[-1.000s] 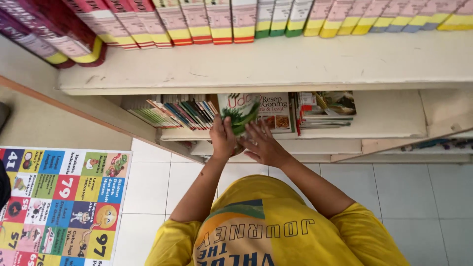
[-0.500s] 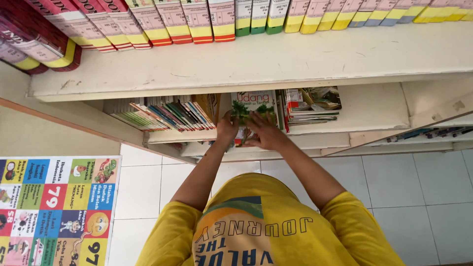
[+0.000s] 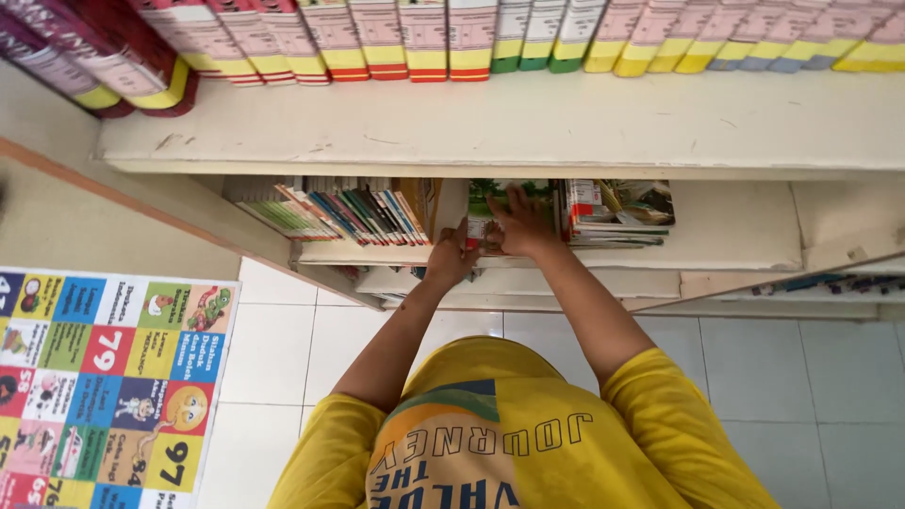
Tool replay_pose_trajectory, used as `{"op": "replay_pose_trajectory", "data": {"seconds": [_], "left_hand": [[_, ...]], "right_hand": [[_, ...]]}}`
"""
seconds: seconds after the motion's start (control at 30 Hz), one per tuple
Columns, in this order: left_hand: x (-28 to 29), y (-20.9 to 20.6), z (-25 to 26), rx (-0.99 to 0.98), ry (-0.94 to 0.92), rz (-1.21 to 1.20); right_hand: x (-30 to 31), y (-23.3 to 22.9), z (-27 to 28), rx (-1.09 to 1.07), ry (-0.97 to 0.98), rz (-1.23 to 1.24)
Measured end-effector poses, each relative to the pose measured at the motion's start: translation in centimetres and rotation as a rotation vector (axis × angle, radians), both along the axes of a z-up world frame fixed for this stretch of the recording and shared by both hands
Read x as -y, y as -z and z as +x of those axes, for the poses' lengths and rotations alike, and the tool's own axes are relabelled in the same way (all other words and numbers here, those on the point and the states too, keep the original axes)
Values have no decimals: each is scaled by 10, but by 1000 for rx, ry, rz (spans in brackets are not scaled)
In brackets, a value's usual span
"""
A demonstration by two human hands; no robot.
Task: Sorting and organizing books on a library shelf.
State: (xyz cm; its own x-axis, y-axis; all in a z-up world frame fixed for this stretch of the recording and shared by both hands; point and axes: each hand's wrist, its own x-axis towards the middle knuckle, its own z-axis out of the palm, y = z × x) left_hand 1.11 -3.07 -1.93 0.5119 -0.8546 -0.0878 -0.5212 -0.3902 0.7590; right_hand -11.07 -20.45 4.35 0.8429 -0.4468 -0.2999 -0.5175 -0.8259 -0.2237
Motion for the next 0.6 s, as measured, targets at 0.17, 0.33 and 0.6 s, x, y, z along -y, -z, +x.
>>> {"op": "replay_pose_trajectory", "data": {"seconds": [0.17,0.33,0.6], "left_hand": [[-43,-73,-30,181,-228,-420],[-54,-107,-20,299,-466,-752],[-55,-99,6,751,-425,-659]], "right_hand": [[-63,-52,39,790,-335,121],[-104,-117,67,900,-434,285],[-114,-66,26,1094,-578,224]]}}
